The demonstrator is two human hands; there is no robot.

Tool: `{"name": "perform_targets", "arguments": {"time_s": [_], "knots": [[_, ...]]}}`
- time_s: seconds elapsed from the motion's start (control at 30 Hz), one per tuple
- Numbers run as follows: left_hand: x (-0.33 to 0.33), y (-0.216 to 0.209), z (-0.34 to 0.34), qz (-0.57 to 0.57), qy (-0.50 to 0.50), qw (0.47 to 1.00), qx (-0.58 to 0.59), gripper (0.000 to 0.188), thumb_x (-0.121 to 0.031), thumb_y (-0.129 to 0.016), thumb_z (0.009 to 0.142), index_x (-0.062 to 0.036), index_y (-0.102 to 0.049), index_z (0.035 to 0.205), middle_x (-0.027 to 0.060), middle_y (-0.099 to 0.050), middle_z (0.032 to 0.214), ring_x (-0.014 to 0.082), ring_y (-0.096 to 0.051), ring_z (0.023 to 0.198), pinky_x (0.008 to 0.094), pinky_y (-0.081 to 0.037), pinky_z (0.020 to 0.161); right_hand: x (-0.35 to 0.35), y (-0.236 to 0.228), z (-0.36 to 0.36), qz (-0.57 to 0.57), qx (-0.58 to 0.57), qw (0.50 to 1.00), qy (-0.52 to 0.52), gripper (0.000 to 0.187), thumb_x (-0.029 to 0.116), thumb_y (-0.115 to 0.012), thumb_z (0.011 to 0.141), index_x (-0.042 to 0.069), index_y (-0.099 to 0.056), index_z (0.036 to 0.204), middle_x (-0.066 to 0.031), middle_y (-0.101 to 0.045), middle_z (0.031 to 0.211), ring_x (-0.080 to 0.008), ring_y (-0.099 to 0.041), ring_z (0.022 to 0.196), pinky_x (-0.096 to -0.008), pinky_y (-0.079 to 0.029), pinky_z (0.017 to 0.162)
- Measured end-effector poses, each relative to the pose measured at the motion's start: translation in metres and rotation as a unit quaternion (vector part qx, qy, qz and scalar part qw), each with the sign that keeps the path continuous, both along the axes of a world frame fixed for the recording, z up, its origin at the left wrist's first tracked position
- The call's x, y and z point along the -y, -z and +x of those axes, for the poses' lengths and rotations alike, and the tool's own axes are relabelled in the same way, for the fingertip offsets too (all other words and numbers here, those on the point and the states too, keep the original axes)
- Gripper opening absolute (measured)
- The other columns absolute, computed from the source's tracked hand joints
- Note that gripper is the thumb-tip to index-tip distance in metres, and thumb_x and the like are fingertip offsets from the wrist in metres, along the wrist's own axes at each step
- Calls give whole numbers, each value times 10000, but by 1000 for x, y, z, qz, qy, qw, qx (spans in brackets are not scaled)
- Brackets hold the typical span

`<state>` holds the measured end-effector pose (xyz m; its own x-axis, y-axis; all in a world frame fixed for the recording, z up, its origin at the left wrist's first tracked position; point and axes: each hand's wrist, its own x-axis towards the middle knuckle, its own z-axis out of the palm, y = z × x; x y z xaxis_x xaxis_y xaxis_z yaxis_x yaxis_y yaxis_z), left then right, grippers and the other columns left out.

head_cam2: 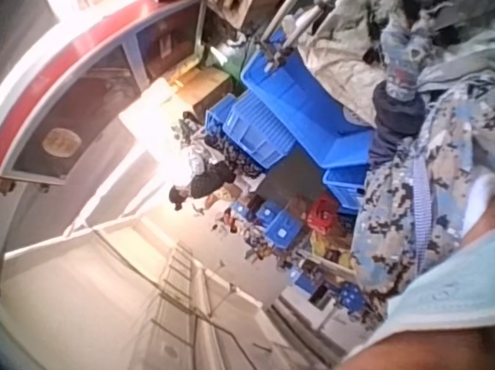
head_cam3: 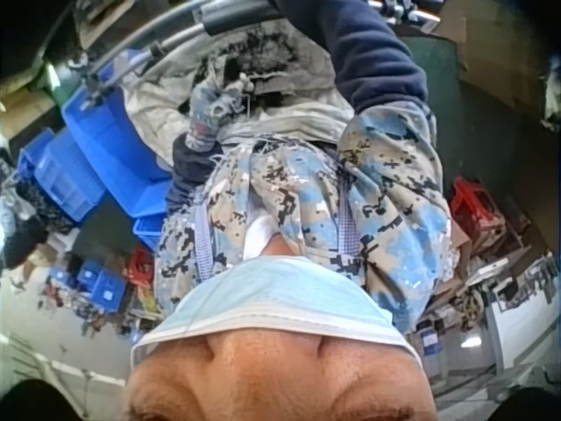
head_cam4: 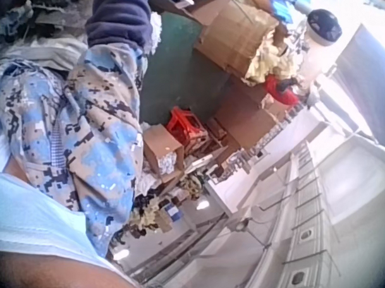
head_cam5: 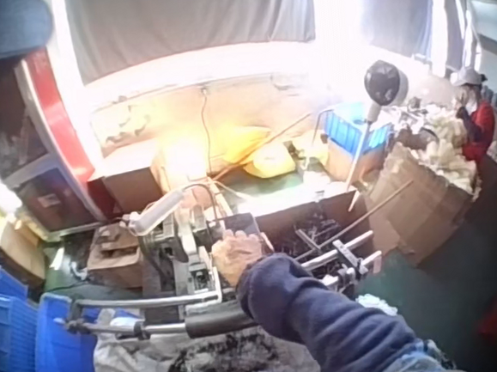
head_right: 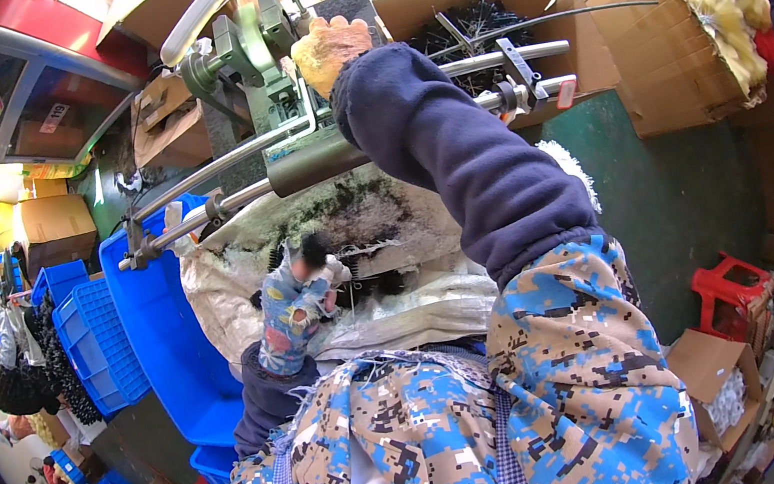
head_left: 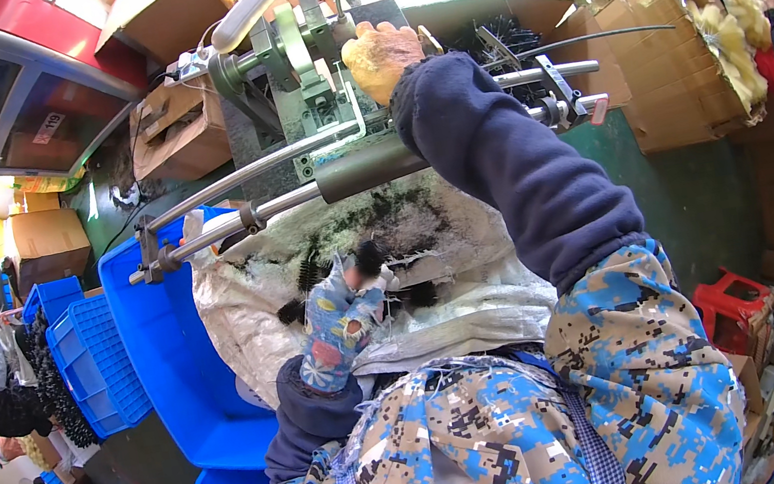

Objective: The person removes excess flash material from plastic brush components using a trimming machine and by hand, cleaning the components.

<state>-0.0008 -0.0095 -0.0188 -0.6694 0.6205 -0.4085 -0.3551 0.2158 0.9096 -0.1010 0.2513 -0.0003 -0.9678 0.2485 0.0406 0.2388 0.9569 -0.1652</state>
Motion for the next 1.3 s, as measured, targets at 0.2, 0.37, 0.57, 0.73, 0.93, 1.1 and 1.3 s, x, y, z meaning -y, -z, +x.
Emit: {"name": "perform_targets", "arguments": {"time_s": [0.2,0.37,0.57,0.73,0.93,1.1,1.3], "knots": [[-9,-13,4,45,-44,995,72,235,-51,-566,803,-10,-561,1035,-19,-564,653,45,-475,542,202,-377,473,-2,-2,1,-13,14,1000,7,236,139,-476,760,59,-589,950,-145,-505,1062,-293,-431,1056,-474,-316,845],[-1,-12,2,28,-5,1000,1,230,-17,-533,818,-9,-544,1048,24,-593,763,64,-529,632,181,-388,505,-14,4,30,31,-55,996,57,346,202,-572,694,6,-550,979,-110,-435,1128,-270,-389,1055,-449,-261,848],[-16,-17,-1,29,-43,993,101,220,-13,-513,822,-4,-546,1039,17,-586,725,47,-502,572,165,-366,473,0,11,41,61,-70,995,39,379,233,-592,697,-4,-525,986,-129,-465,1015,-271,-431,1006,-438,-335,770],[-11,-10,-1,37,43,998,-7,153,-26,-519,824,5,-537,973,115,-607,811,85,-490,519,190,-383,464,23,7,29,31,-49,998,22,385,237,-560,728,-21,-501,1008,-145,-478,1016,-280,-442,1005,-459,-347,767],[-5,-12,5,44,-4,999,7,189,-43,-538,814,-14,-562,999,-34,-525,644,45,-455,550,187,-362,500,54,12,15,45,-106,993,-1,261,146,-469,748,12,-568,948,-121,-504,935,-256,-449,894,-464,-308,698],[-8,-26,5,53,-3,999,0,203,-29,-519,825,-20,-541,1027,6,-564,738,51,-471,568,187,-376,504,32,12,27,80,-76,994,12,261,152,-478,755,7,-558,956,-127,-511,920,-260,-462,893,-457,-318,690],[-9,-14,4,39,-98,990,96,249,-22,-483,847,-20,-507,1095,67,-604,836,57,-493,577,176,-392,500,-25,-22,47,58,-35,997,37,271,163,-562,714,41,-572,956,-126,-499,1011,-275,-434,1000,-450,-311,793]]}}
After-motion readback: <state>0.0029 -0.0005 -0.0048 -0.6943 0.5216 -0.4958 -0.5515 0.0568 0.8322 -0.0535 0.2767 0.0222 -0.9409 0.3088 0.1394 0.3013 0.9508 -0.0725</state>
